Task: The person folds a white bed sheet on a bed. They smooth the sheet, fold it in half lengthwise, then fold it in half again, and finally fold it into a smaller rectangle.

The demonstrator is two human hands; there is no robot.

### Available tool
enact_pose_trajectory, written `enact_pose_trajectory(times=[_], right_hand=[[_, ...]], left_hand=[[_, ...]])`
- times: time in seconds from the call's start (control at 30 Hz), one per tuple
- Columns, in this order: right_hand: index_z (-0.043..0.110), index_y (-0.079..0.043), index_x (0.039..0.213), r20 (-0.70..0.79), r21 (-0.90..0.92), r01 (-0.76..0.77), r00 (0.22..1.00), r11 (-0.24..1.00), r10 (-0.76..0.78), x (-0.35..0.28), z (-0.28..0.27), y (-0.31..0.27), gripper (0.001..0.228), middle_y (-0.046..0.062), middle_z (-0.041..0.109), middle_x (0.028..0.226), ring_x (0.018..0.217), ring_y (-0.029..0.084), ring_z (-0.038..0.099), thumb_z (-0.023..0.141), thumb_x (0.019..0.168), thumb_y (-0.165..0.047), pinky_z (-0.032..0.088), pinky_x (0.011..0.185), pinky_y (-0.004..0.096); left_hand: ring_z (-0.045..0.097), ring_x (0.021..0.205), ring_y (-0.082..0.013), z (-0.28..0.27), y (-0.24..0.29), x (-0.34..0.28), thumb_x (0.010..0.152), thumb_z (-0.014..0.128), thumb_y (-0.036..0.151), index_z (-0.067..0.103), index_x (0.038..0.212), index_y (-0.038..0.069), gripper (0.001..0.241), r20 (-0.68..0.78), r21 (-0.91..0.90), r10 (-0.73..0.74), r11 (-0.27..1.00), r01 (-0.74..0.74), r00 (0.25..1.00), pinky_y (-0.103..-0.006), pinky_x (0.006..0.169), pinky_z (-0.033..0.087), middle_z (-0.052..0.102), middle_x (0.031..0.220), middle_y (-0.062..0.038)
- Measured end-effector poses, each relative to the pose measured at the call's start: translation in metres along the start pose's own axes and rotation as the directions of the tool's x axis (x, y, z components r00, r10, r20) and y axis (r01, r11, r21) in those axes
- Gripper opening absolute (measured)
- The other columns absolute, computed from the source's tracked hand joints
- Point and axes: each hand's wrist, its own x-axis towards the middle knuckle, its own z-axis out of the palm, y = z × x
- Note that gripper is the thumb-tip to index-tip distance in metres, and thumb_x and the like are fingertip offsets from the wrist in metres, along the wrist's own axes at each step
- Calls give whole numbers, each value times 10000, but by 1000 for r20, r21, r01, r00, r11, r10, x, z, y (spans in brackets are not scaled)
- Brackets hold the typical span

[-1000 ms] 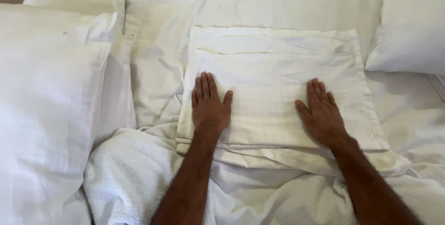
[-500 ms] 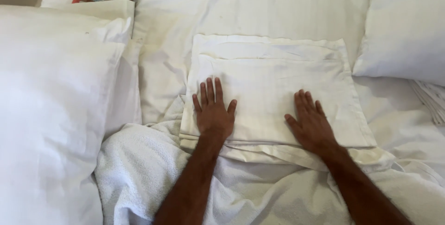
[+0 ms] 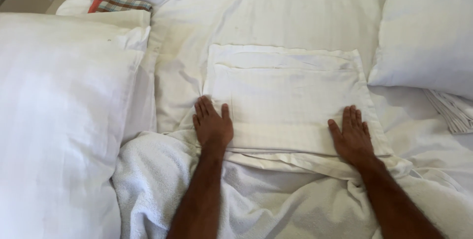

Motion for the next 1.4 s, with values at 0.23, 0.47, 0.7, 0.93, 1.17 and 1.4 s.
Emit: enact_pose_trajectory(times=[0.23, 0.47, 0.7, 0.93, 1.17, 1.4], right_hand=[[125, -25, 1631, -34, 29, -123, 992, 992, 124, 9, -9, 28, 871, 164, 83, 1724, 1594, 308, 68, 295, 1016, -619, 83, 1265, 473], [149, -11, 1630, -90, 113, -175, 978, 978, 186, 16, -8, 35, 855, 188, 112, 1723, 1594, 323, 94, 291, 1034, -608, 108, 1276, 471], [167, -3, 1624, -81, 24, 143, 987, 989, -141, 6, -9, -1, 807, 184, 133, 1716, 1603, 311, 88, 324, 1035, -532, 69, 1271, 468], [141, -18, 1628, -74, 36, 8, 997, 999, -5, 11, -6, 18, 813, 176, 112, 1720, 1595, 308, 82, 325, 1036, -545, 77, 1268, 461], [122, -35, 1636, -80, 40, -143, 986, 989, 146, 13, -11, 31, 847, 163, 84, 1726, 1595, 316, 71, 338, 1024, -580, 87, 1266, 483], [106, 50, 1606, -10, -199, -22, 1000, 980, 20, 41, -15, 32, 907, 242, 55, 1706, 1568, 365, 61, 415, 1003, -552, 91, 1229, 501]], left_hand=[[163, 1593, -276, -16, -7, 11, 1076, 226, 500, 206, 1618, 35, 715, -3, -263, -76, 962, 73, 997, -424, 1292, 103, 224, 1707, -142], [84, 1582, -306, -7, 8, -4, 1075, 285, 483, 178, 1615, 2, 732, -145, 60, 150, 988, -142, 978, -463, 1266, 62, 131, 1704, -187], [-14, 1596, -277, 12, 17, -14, 1062, 297, 514, 105, 1641, 89, 743, 34, 213, 363, 908, -362, 931, -452, 1275, 12, 40, 1730, -147], [-30, 1590, -261, 6, 10, -1, 1040, 281, 582, 5, 1635, 54, 842, 28, 165, 237, 957, -239, 971, -431, 1264, 13, -5, 1730, -131], [-64, 1595, -248, -15, 4, 15, 1004, 258, 682, -72, 1635, 67, 941, 168, 286, 118, 944, -163, 979, -434, 1273, 7, -87, 1732, -112], [-102, 1591, -268, -65, 22, 10, 1006, 258, 708, -109, 1638, 93, 955, 435, 432, 177, 819, -377, 883, -462, 1270, 2, -138, 1728, -105]])
